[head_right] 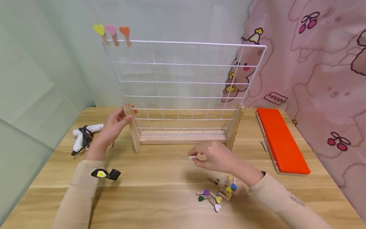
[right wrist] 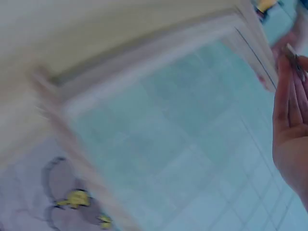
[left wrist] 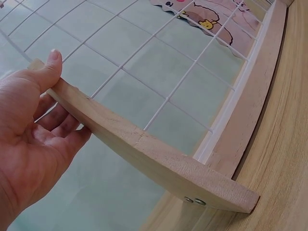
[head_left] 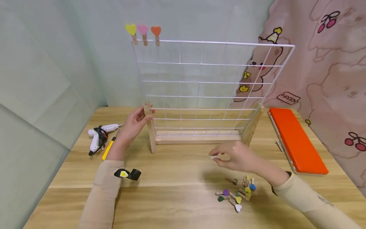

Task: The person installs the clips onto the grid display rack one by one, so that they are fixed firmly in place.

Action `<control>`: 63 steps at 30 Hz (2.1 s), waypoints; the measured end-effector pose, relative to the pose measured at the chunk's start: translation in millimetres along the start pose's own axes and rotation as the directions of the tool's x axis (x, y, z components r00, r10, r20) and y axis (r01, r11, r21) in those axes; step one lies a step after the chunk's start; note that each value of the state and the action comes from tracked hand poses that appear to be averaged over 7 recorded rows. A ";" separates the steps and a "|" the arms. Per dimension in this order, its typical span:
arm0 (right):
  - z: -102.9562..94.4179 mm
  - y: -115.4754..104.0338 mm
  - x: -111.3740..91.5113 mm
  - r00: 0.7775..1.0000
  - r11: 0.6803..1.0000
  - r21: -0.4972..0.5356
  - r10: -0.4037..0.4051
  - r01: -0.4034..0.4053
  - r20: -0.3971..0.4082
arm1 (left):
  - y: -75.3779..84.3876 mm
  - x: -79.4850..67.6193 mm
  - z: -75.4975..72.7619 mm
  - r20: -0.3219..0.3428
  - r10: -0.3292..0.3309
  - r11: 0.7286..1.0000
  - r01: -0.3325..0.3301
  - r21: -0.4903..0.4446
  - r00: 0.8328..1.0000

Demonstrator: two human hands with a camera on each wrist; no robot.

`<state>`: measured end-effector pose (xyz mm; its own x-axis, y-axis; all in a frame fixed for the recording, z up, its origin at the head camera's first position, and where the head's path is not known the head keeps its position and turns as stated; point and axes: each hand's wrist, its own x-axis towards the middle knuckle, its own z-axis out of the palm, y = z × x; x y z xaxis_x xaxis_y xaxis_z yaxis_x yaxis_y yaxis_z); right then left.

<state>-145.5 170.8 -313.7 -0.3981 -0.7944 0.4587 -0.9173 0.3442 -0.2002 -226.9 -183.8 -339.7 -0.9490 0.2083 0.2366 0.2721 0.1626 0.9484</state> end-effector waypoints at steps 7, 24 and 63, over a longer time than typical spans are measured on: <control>-53.9 7.1 86.8 0.974 0.987 0.089 -0.118 0.137 -0.195 | -4.2 3.0 1.8 0.004 -0.002 1.000 0.002 -0.012 1.000; -144.5 -31.0 219.5 0.871 0.894 0.375 0.374 -0.247 -0.319 | -8.3 6.5 2.6 0.009 0.023 1.000 -0.022 -0.018 1.000; -142.4 -18.8 249.6 0.806 0.847 0.261 0.526 -0.464 -0.273 | 2.4 4.1 6.0 -0.002 0.042 0.998 -0.042 -0.040 0.999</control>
<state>-227.9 37.3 -72.2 -0.8034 -0.3223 0.5007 -0.5915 0.5295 -0.6081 -229.2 -176.8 -337.7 -0.9370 0.2135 0.2766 0.3053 0.1147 0.9453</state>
